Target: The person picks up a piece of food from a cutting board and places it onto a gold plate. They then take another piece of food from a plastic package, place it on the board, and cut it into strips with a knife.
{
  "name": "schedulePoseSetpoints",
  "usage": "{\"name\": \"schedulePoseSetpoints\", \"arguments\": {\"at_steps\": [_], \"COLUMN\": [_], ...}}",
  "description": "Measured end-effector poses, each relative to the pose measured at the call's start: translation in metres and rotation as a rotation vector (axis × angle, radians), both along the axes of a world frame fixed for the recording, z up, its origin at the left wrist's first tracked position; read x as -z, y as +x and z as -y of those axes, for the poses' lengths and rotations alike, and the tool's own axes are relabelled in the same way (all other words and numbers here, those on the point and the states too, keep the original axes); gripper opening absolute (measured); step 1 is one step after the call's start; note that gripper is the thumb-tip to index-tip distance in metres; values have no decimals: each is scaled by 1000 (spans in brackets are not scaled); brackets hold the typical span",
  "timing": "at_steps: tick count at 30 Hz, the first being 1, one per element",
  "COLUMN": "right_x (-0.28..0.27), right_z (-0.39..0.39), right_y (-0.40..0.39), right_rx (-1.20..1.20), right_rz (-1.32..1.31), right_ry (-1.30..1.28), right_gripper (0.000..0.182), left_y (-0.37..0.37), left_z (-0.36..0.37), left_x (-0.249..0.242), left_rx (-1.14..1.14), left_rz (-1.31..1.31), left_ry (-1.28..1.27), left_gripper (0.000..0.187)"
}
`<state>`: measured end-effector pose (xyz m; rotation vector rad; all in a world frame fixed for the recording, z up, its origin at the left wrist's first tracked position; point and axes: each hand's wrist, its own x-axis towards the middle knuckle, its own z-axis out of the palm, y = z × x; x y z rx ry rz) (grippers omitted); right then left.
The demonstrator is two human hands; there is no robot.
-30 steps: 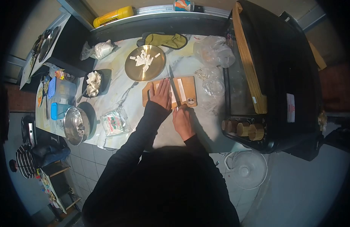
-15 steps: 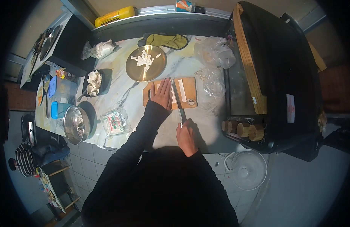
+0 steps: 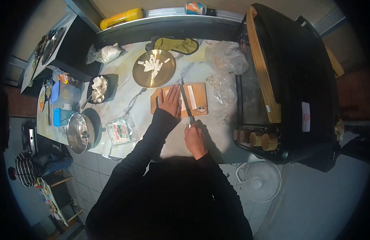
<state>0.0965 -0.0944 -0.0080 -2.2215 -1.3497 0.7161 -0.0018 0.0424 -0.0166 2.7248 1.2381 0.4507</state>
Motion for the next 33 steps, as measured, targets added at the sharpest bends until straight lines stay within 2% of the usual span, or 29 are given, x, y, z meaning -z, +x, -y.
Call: {"name": "schedulePoseSetpoints", "arguments": {"at_steps": [16, 22, 29, 30, 33], "right_x": [-3, -4, -10, -15, -10], "right_z": [-42, -34, 13, 11, -3], "right_y": [7, 1, -1, 0, 0], "right_rx": [-13, 24, 6, 10, 21], "right_rz": [-26, 13, 30, -39, -39], "right_ry": [24, 57, 51, -20, 6], "right_gripper": [34, 31, 29, 30, 32], "left_y": [3, 1, 0, 1, -1], "left_z": [-7, -10, -8, -8, -9], "left_x": [9, 10, 6, 6, 6], "left_rx": [-20, -8, 14, 15, 28], "left_rz": [66, 52, 46, 49, 46], "left_ry": [6, 26, 15, 15, 7], "left_gripper": [55, 56, 56, 56, 56]}}
